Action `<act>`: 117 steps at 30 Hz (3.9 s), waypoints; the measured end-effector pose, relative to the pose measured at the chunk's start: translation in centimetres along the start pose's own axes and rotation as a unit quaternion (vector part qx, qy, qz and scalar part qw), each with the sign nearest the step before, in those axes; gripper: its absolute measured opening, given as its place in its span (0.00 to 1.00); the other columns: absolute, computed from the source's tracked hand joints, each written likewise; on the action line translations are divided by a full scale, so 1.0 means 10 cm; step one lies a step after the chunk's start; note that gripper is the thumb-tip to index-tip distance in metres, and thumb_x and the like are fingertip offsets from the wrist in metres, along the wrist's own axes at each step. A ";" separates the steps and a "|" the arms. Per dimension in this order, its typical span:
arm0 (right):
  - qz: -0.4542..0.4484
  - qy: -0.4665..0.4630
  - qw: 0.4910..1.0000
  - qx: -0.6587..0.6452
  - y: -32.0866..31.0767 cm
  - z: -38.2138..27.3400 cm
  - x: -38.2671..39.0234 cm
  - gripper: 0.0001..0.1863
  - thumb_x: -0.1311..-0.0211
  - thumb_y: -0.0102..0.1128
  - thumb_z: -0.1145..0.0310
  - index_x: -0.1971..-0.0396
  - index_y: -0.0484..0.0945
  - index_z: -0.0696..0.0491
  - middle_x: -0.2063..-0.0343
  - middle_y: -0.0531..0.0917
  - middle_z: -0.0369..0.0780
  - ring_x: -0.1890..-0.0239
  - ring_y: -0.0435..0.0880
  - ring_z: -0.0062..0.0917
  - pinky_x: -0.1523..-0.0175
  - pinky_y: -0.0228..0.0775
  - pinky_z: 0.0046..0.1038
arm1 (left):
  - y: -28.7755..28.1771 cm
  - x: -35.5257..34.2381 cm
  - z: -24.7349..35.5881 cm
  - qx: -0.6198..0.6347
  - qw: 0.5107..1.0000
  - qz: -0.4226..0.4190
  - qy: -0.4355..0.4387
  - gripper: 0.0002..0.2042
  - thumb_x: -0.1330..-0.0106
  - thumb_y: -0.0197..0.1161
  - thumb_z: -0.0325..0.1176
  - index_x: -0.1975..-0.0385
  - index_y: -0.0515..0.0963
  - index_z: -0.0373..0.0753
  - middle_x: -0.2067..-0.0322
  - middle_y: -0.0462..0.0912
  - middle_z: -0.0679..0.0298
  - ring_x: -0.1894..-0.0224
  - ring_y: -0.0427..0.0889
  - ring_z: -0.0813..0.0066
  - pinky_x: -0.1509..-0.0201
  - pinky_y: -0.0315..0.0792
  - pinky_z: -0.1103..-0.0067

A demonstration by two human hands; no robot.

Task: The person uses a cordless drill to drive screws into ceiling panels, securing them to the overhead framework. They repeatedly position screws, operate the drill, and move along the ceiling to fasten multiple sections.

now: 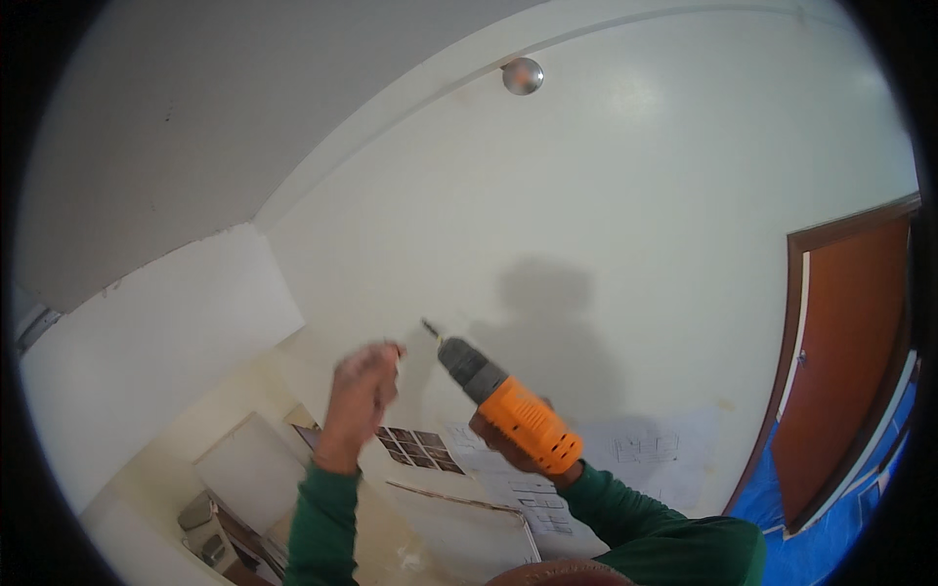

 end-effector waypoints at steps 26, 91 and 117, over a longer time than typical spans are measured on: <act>0.277 0.066 0.859 -0.426 -1.69 0.97 -1.39 0.12 0.36 0.63 0.77 0.53 0.75 0.57 0.65 0.80 0.38 0.70 0.84 0.25 0.60 0.83 0.34 | 1.63 -1.79 2.13 -0.422 0.855 0.000 0.300 0.23 0.29 0.68 0.48 0.53 0.84 0.29 0.77 0.67 0.75 0.78 0.57 0.89 0.75 0.54 0.83; 0.185 0.009 0.599 -0.779 -0.11 2.30 -3.14 0.08 0.36 0.68 0.67 0.62 0.79 0.50 0.73 0.81 0.33 0.70 0.84 0.22 0.60 0.78 0.31 | 2.04 -3.95 1.56 -0.286 0.954 0.005 0.092 0.11 0.19 0.58 0.40 0.57 0.76 0.38 0.76 0.59 0.75 0.79 0.55 0.87 0.81 0.52 0.87; 0.129 -0.044 0.469 -0.873 -0.07 2.24 -3.25 0.09 0.34 0.68 0.68 0.59 0.77 0.52 0.71 0.80 0.33 0.71 0.83 0.20 0.60 0.79 0.28 | 2.07 -3.84 1.75 -0.392 0.916 0.003 0.085 0.13 0.21 0.61 0.41 0.52 0.80 0.38 0.76 0.59 0.78 0.77 0.54 0.88 0.78 0.52 0.88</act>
Point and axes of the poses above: each hand's wrist, its own x-axis away from the middle knuckle, its own y-axis out of the palm, z = x × y, the point moved 10 cm from there along -x, towards the middle knuckle
